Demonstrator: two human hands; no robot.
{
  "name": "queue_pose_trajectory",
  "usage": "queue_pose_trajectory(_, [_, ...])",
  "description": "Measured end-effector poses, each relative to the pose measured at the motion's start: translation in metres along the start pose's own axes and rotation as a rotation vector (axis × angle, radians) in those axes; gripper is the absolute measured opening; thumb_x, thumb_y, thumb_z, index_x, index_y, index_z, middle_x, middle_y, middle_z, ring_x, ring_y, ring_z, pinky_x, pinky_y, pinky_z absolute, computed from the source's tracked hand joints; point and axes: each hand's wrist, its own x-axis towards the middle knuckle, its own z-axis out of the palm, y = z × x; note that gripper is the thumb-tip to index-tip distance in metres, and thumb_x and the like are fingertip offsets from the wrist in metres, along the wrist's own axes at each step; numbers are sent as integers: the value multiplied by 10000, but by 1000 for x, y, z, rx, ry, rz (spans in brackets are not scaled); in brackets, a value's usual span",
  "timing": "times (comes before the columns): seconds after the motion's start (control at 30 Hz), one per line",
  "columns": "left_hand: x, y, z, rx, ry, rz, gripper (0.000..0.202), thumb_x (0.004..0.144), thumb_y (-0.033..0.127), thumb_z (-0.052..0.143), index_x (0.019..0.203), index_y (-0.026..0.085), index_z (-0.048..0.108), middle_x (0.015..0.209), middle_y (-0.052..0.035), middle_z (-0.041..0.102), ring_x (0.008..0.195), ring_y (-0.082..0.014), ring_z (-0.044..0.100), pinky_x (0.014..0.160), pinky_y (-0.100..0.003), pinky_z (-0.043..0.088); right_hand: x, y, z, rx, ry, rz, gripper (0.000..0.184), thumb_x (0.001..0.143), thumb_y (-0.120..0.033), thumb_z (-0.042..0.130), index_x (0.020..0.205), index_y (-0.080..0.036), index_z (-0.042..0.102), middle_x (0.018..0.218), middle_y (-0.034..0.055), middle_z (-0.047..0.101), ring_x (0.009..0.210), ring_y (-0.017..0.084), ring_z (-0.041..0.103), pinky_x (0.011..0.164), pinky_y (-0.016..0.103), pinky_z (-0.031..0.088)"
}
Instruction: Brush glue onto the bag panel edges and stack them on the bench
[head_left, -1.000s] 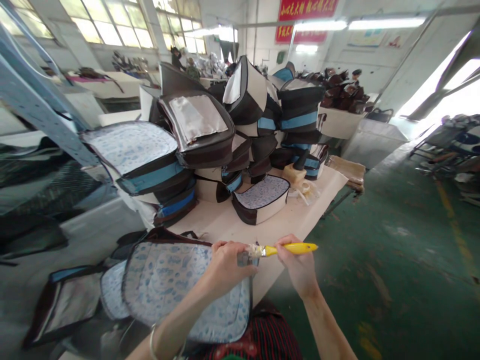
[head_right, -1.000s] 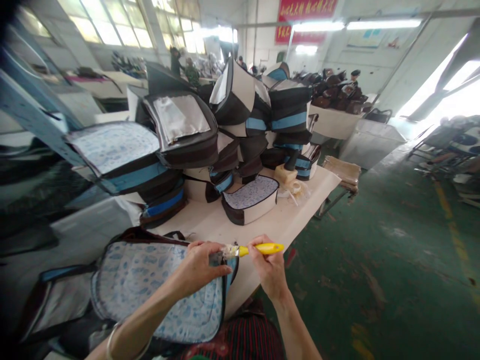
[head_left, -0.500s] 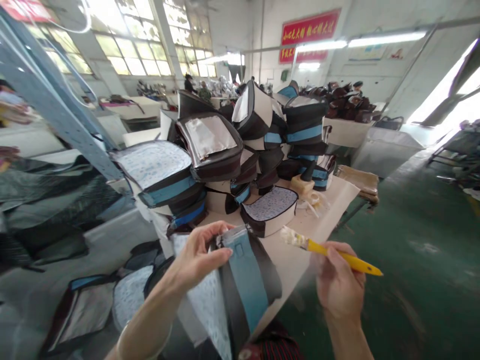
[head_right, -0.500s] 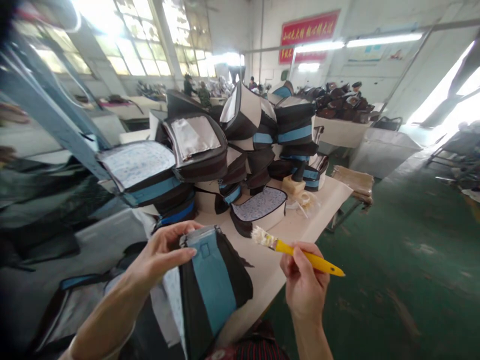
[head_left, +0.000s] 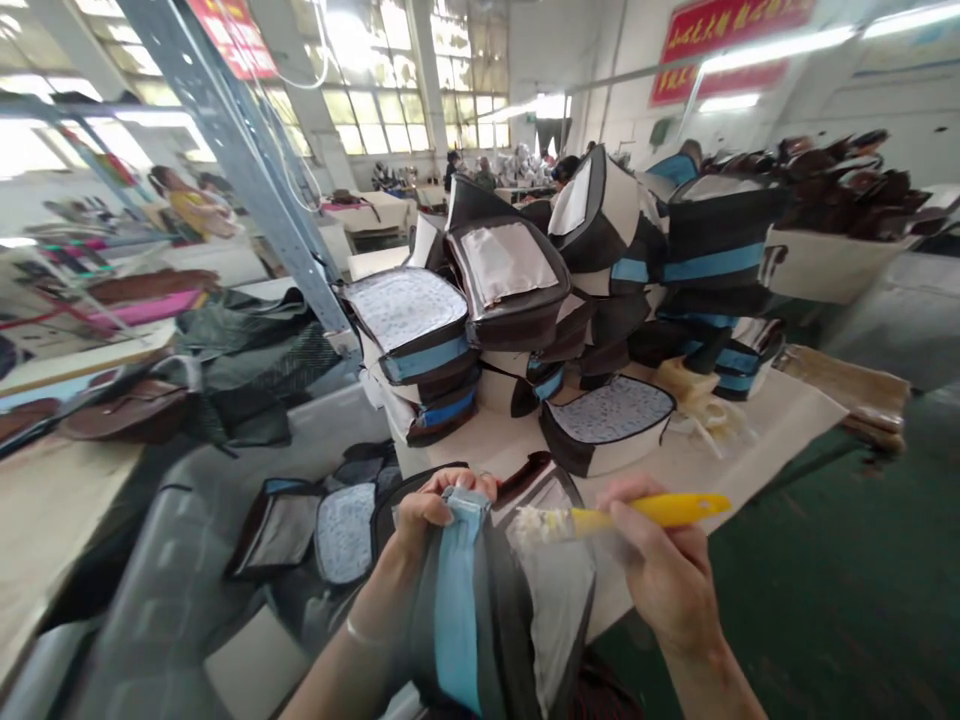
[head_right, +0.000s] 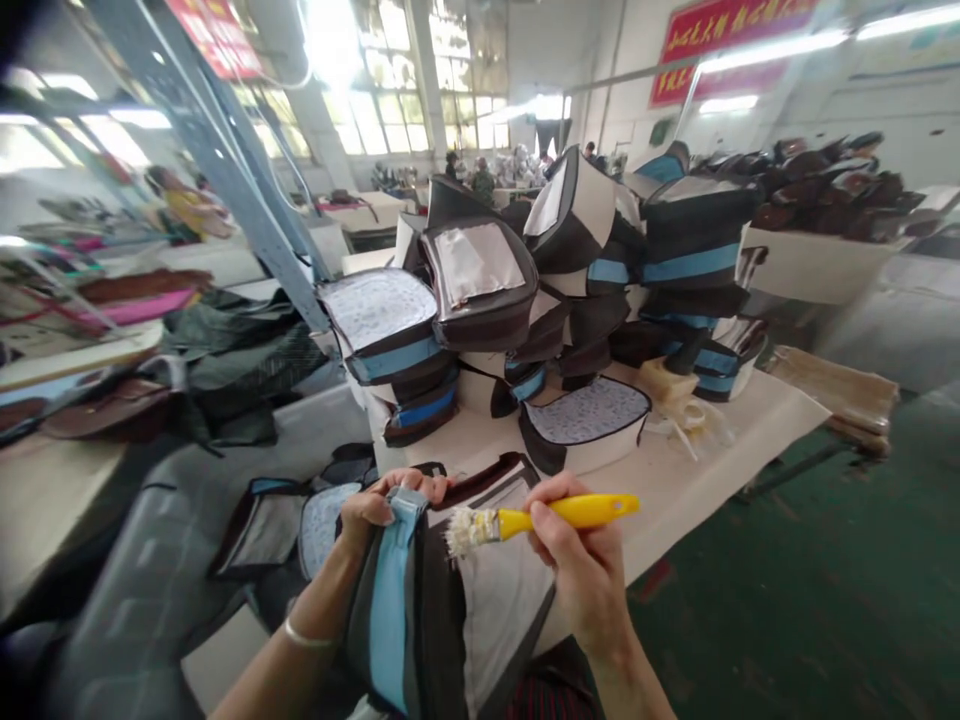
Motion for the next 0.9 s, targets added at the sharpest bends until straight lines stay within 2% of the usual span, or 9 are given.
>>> queue_pose_trajectory(0.17, [-6, 1, -6, -63, 20, -40, 221, 353, 193, 539, 504, 194, 378, 534, -28, 496, 593, -184, 486, 728, -400, 450, 8, 18, 16, -114, -106, -23, 122, 905, -280, 613, 811, -202, 618, 677, -32, 501, 501, 77, 377, 449, 205, 306])
queue_pose_trajectory(0.27, [-12, 3, -13, -83, 107, -108, 216, 360, 182, 532, 547, 187, 425, 561, -23, 511, 569, -178, 506, 605, -339, 440, 4, 26, 23, -168, -134, -35, 68, 923, -276, 607, 894, -218, 627, 794, -16, 555, 580, 90, 472, 508, 212, 379])
queue_pose_trajectory(0.33, [-16, 4, -16, -109, 157, -103, 209, 359, 173, 519, 548, 184, 431, 566, -20, 516, 544, -162, 493, 541, -299, 406, 0, 28, 25, -183, -159, -58, 46, 929, -269, 604, 945, -235, 632, 859, -13, 566, 646, 100, 525, 570, 221, 428])
queue_pose_trajectory(0.47, [-20, 8, -18, -116, 147, -41, 179, 335, 158, 496, 496, 178, 419, 536, -25, 514, 584, -168, 518, 578, -298, 425, -8, 30, 27, -174, -84, -145, 79, 966, -243, 540, 962, -252, 618, 804, -36, 529, 614, 85, 516, 560, 208, 433])
queue_pose_trajectory(0.53, [-21, 8, -20, -134, 141, -23, 170, 329, 153, 488, 487, 178, 430, 513, -22, 496, 611, -181, 535, 599, -301, 438, -9, 32, 29, -203, -96, -170, 87, 971, -230, 524, 963, -254, 608, 800, -38, 528, 605, 84, 512, 547, 207, 429])
queue_pose_trajectory(0.7, [-25, 4, -26, -204, 156, -59, 194, 342, 139, 495, 534, 165, 508, 553, -16, 533, 499, -135, 477, 471, -253, 365, -11, 37, 36, -376, -169, -291, 116, 946, -162, 530, 984, -234, 613, 880, 3, 595, 795, 137, 594, 700, 260, 481])
queue_pose_trajectory(0.8, [-26, 5, -29, -193, 153, -69, 221, 351, 136, 508, 568, 163, 541, 602, -31, 584, 555, -163, 536, 518, -266, 404, -13, 36, 38, -430, -204, -341, 120, 939, -147, 522, 976, -219, 610, 868, 15, 608, 818, 154, 606, 751, 288, 495])
queue_pose_trajectory(0.9, [-24, 13, -38, -74, 110, -50, 155, 418, 186, 568, 570, 159, 552, 701, -84, 663, 743, -236, 606, 660, -313, 459, -13, 35, 29, -457, -48, -373, 106, 938, -165, 534, 977, -221, 614, 836, 6, 599, 762, 144, 600, 711, 269, 503])
